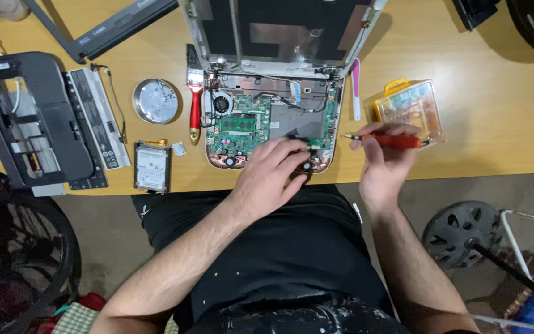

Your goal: The person works on a disassembled laptop, using a screwdriver to remove and install screws on the motherboard and internal components. They handle small screws, a metal container, and various laptop parts on a cluttered workbench.

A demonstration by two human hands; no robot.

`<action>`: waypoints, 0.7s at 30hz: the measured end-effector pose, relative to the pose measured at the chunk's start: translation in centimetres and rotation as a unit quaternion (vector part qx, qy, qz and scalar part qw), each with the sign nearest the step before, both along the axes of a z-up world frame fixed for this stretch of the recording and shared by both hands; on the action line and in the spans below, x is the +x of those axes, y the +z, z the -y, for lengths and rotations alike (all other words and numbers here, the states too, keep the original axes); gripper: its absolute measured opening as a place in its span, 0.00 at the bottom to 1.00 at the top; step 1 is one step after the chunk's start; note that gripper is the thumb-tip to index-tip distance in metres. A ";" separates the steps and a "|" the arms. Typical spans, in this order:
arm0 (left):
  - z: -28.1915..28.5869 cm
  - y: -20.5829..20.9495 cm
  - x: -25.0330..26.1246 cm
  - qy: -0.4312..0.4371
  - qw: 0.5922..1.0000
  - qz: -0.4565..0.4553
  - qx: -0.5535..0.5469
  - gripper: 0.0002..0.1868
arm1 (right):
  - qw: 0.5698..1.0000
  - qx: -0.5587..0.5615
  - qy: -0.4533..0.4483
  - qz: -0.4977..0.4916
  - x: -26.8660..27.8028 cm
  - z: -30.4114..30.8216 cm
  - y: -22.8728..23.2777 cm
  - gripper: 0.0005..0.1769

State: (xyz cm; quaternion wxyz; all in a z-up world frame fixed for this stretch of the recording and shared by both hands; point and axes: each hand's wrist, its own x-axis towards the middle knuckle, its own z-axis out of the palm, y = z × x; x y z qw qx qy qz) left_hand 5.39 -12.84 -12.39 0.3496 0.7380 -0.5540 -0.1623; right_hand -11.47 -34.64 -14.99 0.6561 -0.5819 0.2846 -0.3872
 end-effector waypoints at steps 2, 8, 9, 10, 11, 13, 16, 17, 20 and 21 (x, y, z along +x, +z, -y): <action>1.3 0.5 0.2 -0.004 0.999 0.021 0.030 0.23 | 1.000 -0.005 -0.004 -0.027 0.5 -0.1 0.1 0.24; 2.3 -5.0 0.3 0.033 0.999 0.040 0.015 0.21 | 0.998 -0.014 0.012 -0.060 -1.6 -0.4 -4.8 0.23; 2.3 -6.0 0.2 0.053 0.999 0.007 -0.003 0.20 | 0.998 0.002 0.014 -0.060 -2.1 -0.8 -5.6 0.24; 2.4 -6.1 0.2 0.053 0.999 0.005 0.000 0.20 | 0.998 0.005 0.013 -0.062 -1.9 -1.4 -4.9 0.24; 2.5 -6.3 0.2 0.064 0.998 -0.009 -0.011 0.21 | 0.998 0.013 0.025 -0.063 -1.7 -1.9 -4.1 0.23; 2.8 -6.3 0.6 0.077 0.997 -0.023 -0.022 0.22 | 0.997 0.022 0.037 -0.064 -1.0 -2.9 -2.6 0.23; 3.0 -6.2 1.0 0.067 0.997 -0.020 -0.037 0.20 | 0.996 0.016 0.061 -0.067 -0.3 -4.0 -1.2 0.23; 3.0 -6.4 1.0 0.065 0.997 -0.024 -0.044 0.20 | 0.995 -0.001 0.071 -0.076 -0.3 -4.2 -1.2 0.23; 2.6 -6.5 1.1 0.059 0.996 -0.021 -0.056 0.20 | 0.991 -0.032 0.083 -0.096 -0.3 -4.6 -1.5 0.24; 2.5 -6.5 1.1 0.053 0.996 -0.013 -0.065 0.19 | 0.990 -0.049 0.083 -0.107 -0.4 -4.7 -1.6 0.24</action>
